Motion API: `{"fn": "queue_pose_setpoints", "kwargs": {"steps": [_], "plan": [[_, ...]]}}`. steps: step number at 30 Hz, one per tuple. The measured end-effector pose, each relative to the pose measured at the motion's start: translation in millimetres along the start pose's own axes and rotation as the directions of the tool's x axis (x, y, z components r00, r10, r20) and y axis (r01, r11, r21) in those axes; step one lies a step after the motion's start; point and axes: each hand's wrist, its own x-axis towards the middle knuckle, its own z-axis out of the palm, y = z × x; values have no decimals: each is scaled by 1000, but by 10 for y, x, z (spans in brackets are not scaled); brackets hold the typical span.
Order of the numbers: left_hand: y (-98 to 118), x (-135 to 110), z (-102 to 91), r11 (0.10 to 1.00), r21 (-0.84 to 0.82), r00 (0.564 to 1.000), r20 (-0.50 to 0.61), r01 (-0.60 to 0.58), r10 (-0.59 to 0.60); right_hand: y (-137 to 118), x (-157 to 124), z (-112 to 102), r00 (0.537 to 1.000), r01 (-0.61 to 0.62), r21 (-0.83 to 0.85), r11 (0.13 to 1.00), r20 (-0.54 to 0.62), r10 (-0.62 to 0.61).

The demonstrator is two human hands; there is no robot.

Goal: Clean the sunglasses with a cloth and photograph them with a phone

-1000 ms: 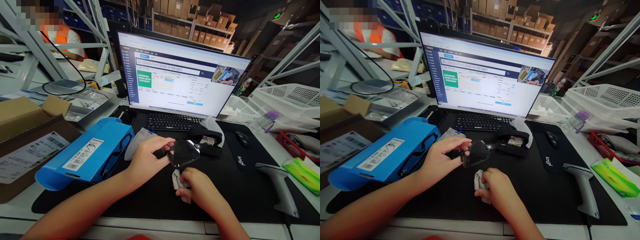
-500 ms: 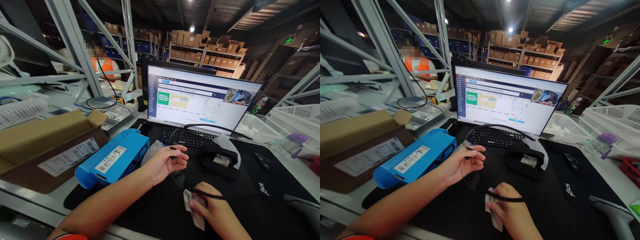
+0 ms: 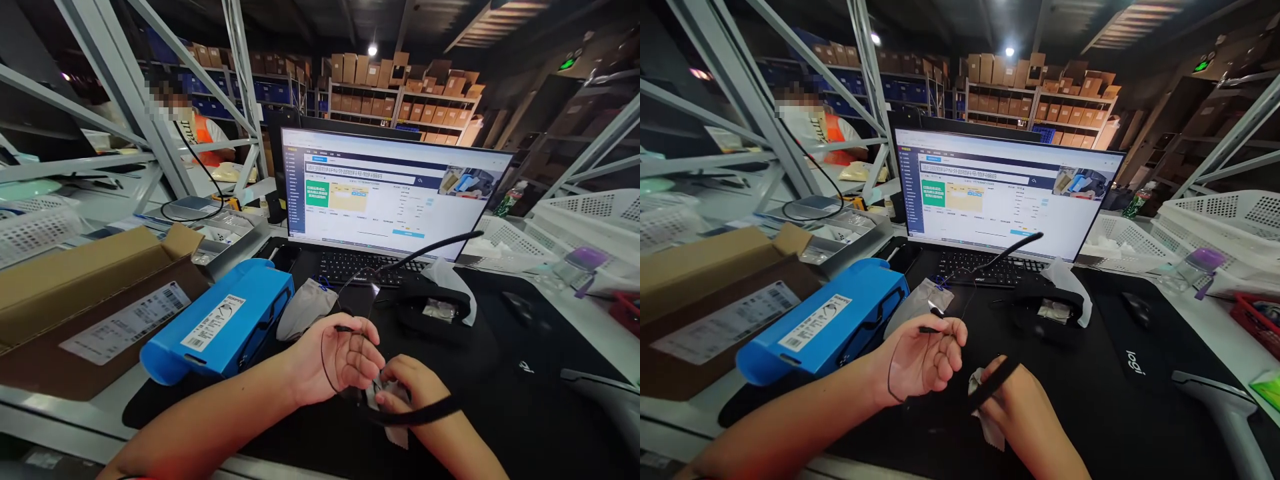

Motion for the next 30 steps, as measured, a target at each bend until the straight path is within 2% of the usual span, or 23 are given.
{"fn": "queue_pose_setpoints", "kwargs": {"steps": [5, 10, 22, 27, 30], "plan": [[-22, -30, 20, 995, -73, 997, 61, 61, -57, -41, -34, -8, 1000, -17, 3, 1000, -20, 17], [-38, -94, 138, 994, -103, 1000, 21, 21, -19, -128, -52, -62, 999, -45, 9, 999, -16, 45], [-85, -32, 40, 997, 41, 993, -98, -58, 62, -191, -62, -117, 999, -50, -40, 998, 1, 50], [-80, 3, 42, 995, 96, 995, -90, -33, 41, -190, -77, -106, 999, -40, -40, 998, -12, 40], [-59, 21, -21, 993, 121, 1000, -18, 2, 0, -183, -87, -100, 1000, -22, -46, 999, -4, 22]]}}
